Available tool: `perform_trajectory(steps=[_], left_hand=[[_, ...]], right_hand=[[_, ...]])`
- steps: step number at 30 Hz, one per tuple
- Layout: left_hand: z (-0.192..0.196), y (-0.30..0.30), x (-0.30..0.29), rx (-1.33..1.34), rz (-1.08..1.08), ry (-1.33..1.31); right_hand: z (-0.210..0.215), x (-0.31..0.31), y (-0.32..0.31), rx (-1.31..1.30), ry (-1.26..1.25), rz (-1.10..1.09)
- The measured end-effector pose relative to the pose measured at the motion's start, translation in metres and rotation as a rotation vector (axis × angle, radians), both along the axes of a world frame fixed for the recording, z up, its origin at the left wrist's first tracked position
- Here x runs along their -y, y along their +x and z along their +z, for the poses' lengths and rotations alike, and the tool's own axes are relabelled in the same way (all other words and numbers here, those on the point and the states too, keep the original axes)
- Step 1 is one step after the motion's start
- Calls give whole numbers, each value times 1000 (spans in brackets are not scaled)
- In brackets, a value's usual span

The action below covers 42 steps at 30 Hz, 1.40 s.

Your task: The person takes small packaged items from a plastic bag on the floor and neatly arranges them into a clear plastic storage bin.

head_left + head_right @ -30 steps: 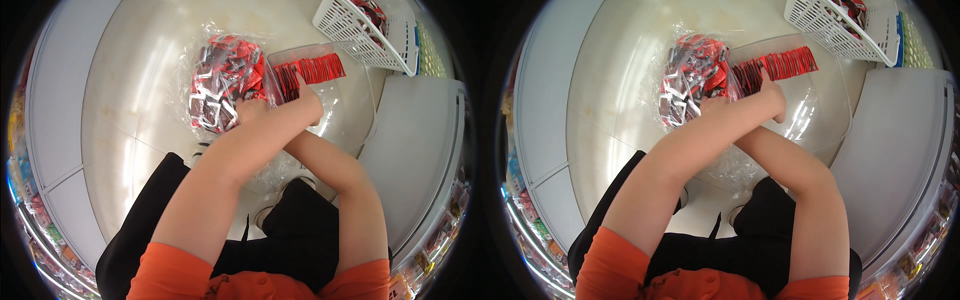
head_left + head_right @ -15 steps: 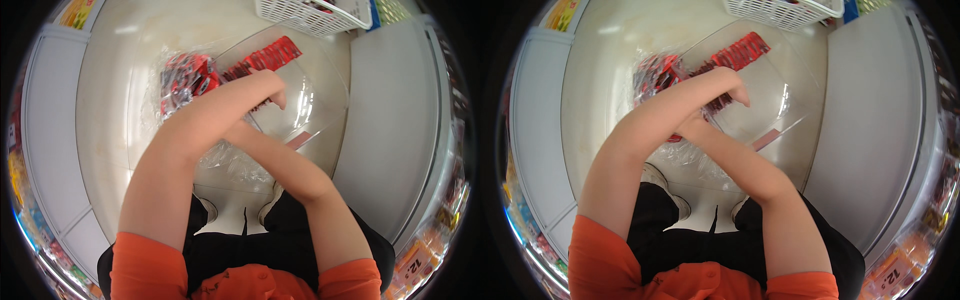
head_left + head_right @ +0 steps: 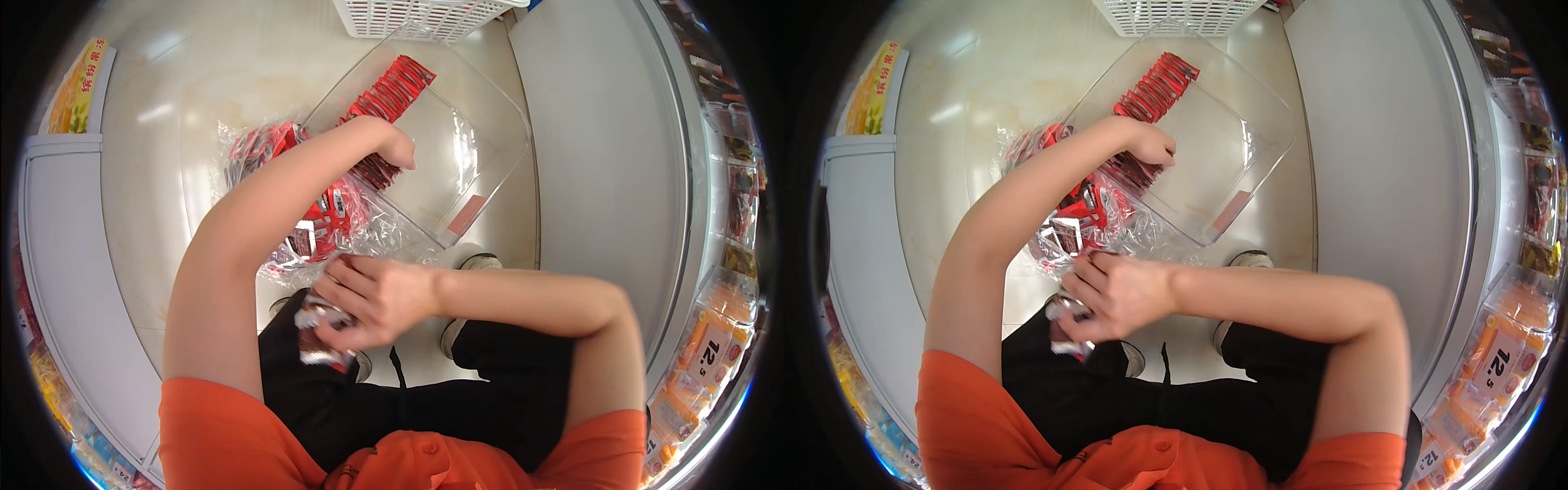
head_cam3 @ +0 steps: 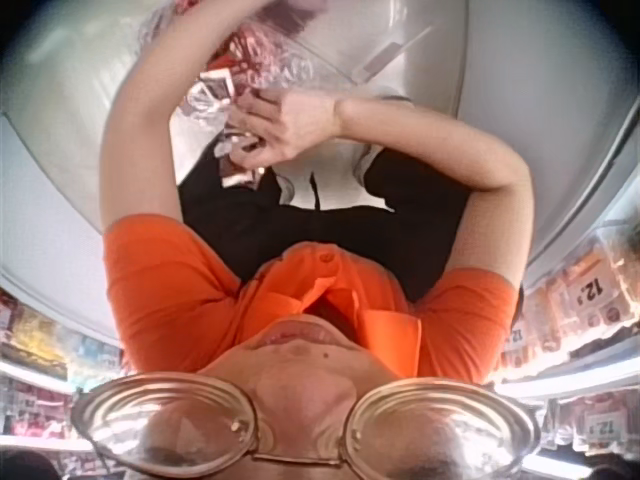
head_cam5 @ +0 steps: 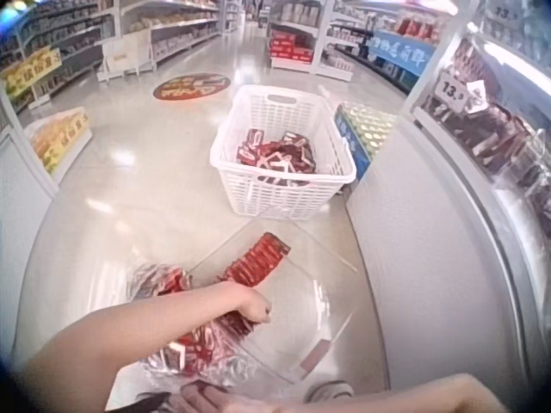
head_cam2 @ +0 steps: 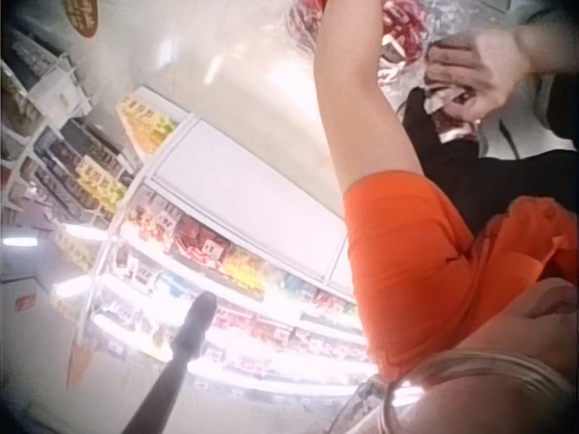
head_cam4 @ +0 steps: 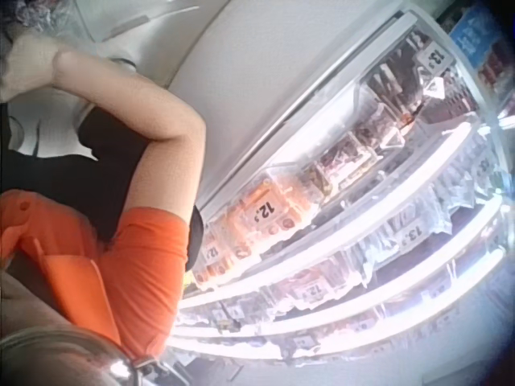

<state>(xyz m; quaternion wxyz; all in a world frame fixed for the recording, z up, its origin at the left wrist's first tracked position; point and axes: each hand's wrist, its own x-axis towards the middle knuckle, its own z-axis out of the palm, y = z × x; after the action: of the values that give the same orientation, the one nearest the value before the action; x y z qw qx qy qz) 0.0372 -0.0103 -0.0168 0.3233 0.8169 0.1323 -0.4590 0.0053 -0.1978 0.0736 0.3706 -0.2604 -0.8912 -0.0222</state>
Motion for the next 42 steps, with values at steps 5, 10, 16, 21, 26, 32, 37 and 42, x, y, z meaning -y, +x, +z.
perform_trajectory(steps=[5,10,16,21,26,32,37,42], left_hand=[[-4,-56,16,383,100,234],[4,-41,26,313,231,256],[9,-32,31,302,305,360],[5,-41,39,402,377,379],[5,-40,41,427,385,414],[3,-38,45,447,389,449],[-1,-35,46,514,226,585],[0,-33,43,558,187,580]], right_hand=[[72,6,79,305,-310,0],[89,-23,137,157,-938,-599],[-34,-56,180,48,-1202,-924],[-80,-72,207,258,-1408,-816],[-83,-80,208,430,-1366,-841],[-91,-67,205,667,-629,-562],[-106,-65,220,812,-443,-372],[-95,-71,223,780,-407,-120]])
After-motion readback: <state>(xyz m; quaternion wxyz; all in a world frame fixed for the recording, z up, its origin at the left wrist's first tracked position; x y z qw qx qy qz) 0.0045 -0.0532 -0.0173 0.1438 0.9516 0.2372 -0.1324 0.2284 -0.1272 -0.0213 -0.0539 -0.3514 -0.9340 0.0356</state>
